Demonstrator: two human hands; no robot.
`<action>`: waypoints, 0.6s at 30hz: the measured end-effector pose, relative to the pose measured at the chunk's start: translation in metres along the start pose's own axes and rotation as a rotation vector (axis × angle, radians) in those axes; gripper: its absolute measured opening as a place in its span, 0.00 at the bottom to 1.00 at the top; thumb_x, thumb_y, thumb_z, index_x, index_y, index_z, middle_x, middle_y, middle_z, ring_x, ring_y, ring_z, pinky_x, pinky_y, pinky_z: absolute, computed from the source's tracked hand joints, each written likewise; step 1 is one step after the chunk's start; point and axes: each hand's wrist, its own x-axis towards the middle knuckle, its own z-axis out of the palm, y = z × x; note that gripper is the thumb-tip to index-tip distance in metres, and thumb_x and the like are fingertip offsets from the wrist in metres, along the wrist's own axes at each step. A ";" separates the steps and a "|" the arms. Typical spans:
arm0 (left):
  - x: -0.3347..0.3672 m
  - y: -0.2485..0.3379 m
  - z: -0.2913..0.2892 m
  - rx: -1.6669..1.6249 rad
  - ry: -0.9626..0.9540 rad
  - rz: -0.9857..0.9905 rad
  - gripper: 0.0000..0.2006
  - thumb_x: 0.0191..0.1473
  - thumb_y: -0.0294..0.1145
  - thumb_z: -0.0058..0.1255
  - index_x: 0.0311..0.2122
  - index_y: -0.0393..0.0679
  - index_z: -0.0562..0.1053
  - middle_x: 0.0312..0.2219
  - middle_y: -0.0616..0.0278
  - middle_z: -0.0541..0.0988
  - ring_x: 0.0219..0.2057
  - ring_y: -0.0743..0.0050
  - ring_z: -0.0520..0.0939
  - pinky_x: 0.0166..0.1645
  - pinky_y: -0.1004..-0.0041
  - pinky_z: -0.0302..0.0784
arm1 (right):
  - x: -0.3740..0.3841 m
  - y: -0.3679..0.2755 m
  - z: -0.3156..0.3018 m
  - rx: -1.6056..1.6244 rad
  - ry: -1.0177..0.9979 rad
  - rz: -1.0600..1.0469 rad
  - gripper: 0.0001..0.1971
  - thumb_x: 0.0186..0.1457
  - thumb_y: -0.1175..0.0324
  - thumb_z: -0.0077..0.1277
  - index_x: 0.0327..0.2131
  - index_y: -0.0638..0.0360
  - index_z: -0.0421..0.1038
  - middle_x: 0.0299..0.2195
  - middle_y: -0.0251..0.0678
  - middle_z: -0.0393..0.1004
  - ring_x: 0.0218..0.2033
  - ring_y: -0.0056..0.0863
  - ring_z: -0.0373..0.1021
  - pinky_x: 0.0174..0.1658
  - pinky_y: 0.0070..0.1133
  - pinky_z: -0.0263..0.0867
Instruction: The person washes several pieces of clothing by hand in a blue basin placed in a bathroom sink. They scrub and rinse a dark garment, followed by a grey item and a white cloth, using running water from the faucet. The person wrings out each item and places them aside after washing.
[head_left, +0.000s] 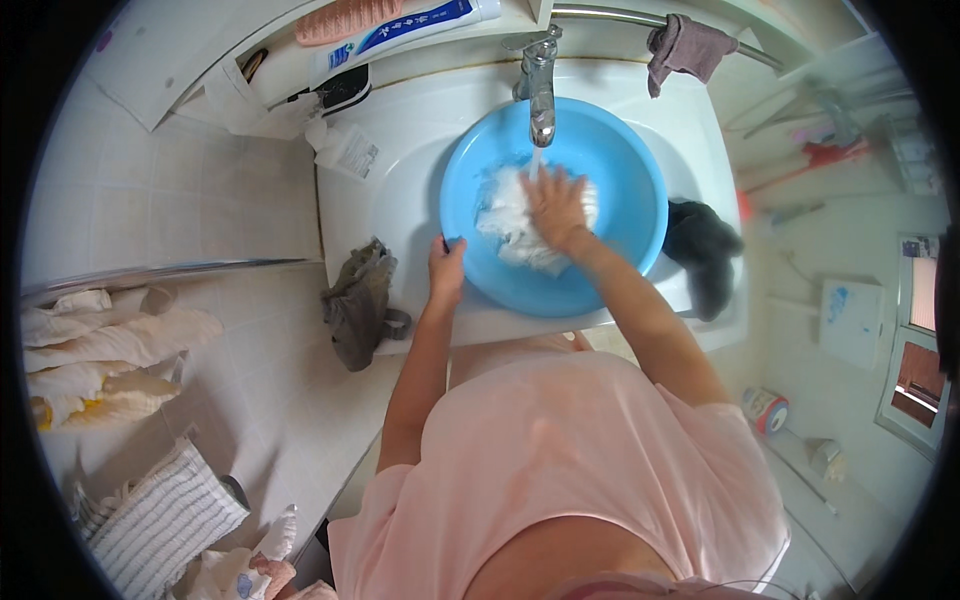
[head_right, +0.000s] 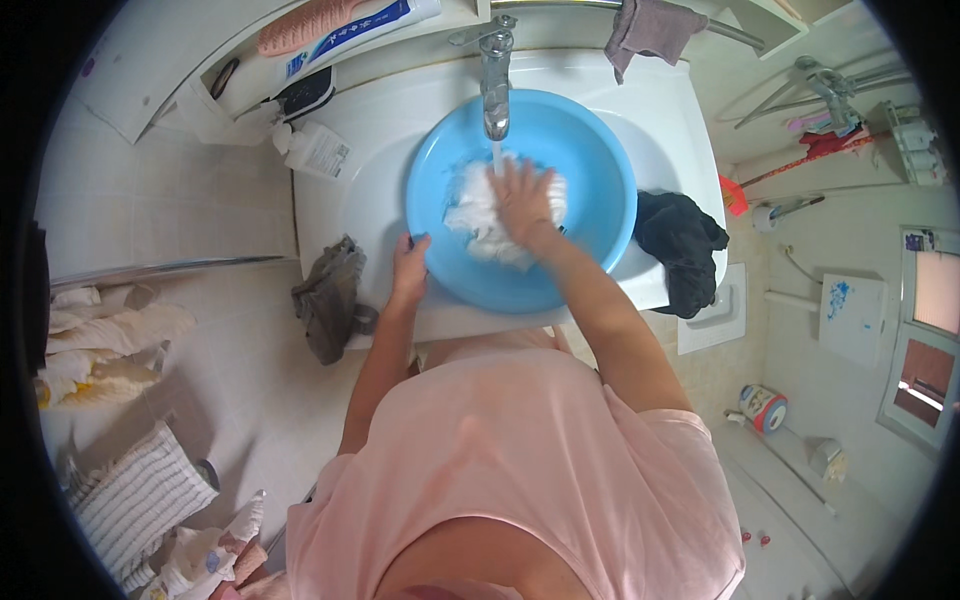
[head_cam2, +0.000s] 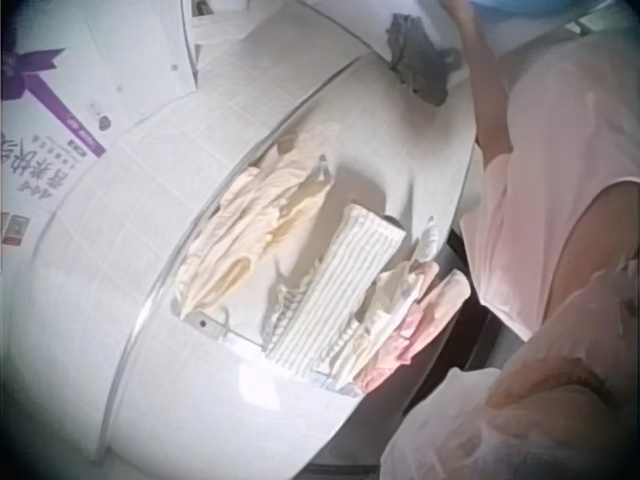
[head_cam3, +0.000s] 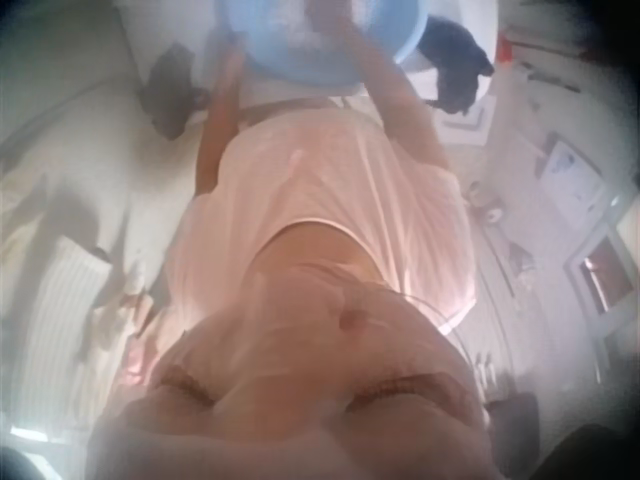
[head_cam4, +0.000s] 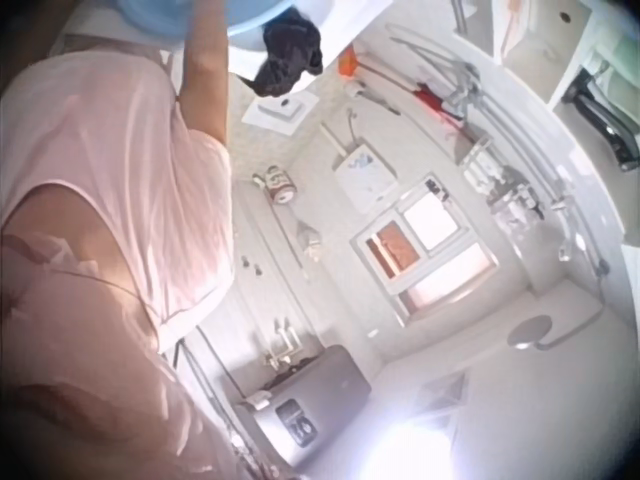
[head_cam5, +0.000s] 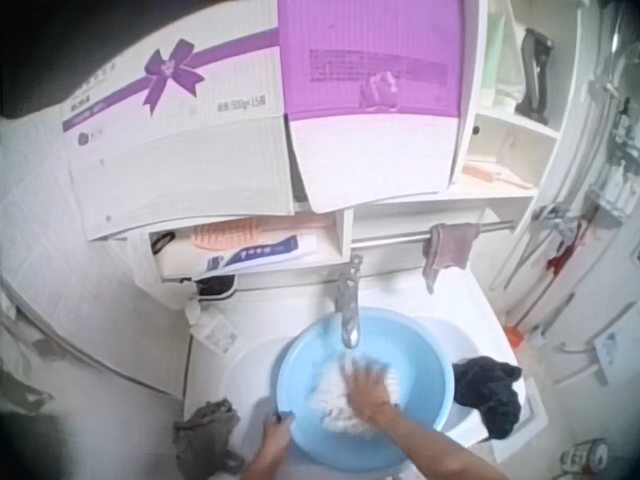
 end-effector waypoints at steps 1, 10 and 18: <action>0.010 -0.012 0.002 0.064 0.019 0.049 0.22 0.51 0.29 0.50 0.51 0.33 0.63 0.38 0.58 0.72 0.37 0.72 0.73 0.41 0.73 0.70 | 0.000 -0.007 0.017 0.029 0.047 -0.130 0.36 0.57 0.49 0.41 0.65 0.44 0.38 0.66 0.41 0.38 0.65 0.45 0.38 0.61 0.54 0.36; 0.019 -0.018 -0.006 0.018 0.003 -0.030 0.19 0.50 0.25 0.50 0.48 0.35 0.66 0.32 0.63 0.72 0.32 0.77 0.71 0.37 0.75 0.68 | 0.050 -0.015 0.031 0.211 0.172 0.193 0.46 0.46 0.46 0.53 0.63 0.53 0.42 0.63 0.37 0.45 0.63 0.39 0.44 0.60 0.53 0.35; 0.018 -0.019 -0.017 0.145 0.022 0.038 0.19 0.49 0.25 0.51 0.48 0.35 0.66 0.33 0.61 0.73 0.34 0.75 0.73 0.36 0.74 0.70 | 0.049 0.000 -0.014 0.165 -0.043 0.066 0.43 0.49 0.45 0.49 0.64 0.40 0.40 0.64 0.39 0.44 0.65 0.44 0.39 0.60 0.55 0.34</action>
